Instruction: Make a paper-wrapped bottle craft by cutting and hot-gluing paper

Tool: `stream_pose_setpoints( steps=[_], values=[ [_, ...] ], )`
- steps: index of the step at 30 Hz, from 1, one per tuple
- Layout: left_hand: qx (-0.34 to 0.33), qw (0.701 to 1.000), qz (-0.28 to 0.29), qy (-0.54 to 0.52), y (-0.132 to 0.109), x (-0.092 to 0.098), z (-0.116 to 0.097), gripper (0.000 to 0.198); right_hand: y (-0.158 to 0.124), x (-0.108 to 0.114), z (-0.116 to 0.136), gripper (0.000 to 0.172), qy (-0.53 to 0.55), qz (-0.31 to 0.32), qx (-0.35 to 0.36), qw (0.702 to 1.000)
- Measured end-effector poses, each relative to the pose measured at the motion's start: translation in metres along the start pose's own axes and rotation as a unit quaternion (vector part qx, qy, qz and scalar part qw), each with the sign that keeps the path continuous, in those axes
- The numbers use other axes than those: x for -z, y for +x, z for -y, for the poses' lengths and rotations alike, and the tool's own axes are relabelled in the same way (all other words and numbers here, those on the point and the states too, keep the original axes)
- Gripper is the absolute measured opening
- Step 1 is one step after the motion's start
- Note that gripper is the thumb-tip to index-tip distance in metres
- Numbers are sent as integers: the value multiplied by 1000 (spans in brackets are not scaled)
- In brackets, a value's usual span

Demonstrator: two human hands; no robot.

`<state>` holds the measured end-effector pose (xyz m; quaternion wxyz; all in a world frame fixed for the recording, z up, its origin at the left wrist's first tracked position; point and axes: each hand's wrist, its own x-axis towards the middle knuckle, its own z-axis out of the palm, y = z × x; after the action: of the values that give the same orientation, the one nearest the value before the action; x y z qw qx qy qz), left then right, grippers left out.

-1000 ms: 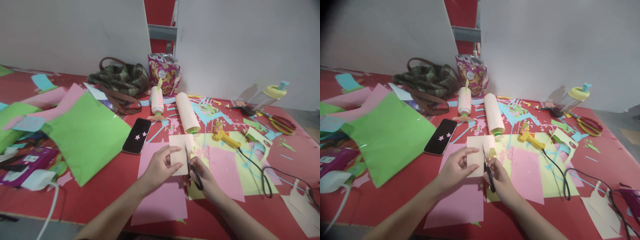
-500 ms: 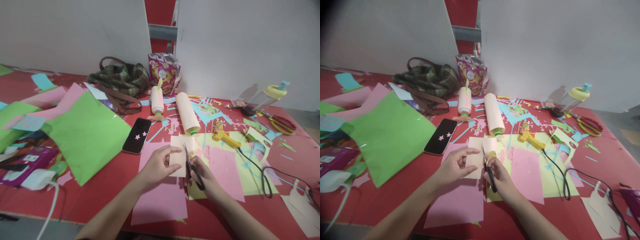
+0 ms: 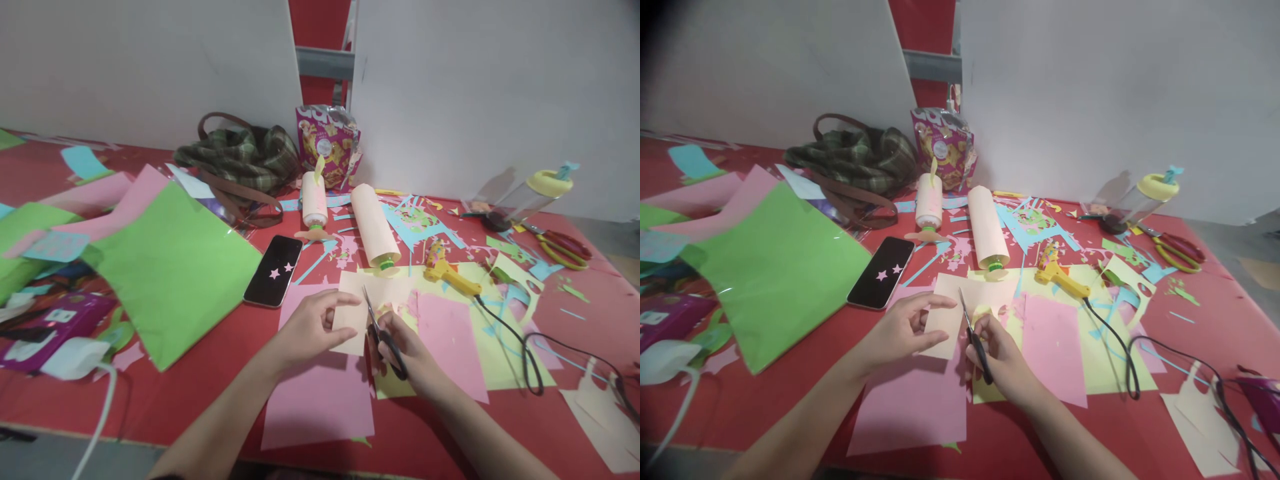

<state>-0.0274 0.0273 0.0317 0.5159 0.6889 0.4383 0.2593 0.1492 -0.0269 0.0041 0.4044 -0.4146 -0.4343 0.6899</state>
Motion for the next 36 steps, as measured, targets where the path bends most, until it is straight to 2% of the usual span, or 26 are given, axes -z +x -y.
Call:
stream_pose_setpoints(
  steps=[8, 30, 36],
  values=[
    [2, 1000, -2, -12, -1, 1, -1, 32, -2, 4, 2, 26, 13, 41, -5, 999],
    [6, 1000, -8, -6, -1, -4, 3, 34, -2, 0, 4, 27, 6, 21, -5, 1000],
    [18, 999, 14, -22, 0, 0, 1, 33, -1, 3, 3, 29, -4, 37, -19, 999]
  ],
)
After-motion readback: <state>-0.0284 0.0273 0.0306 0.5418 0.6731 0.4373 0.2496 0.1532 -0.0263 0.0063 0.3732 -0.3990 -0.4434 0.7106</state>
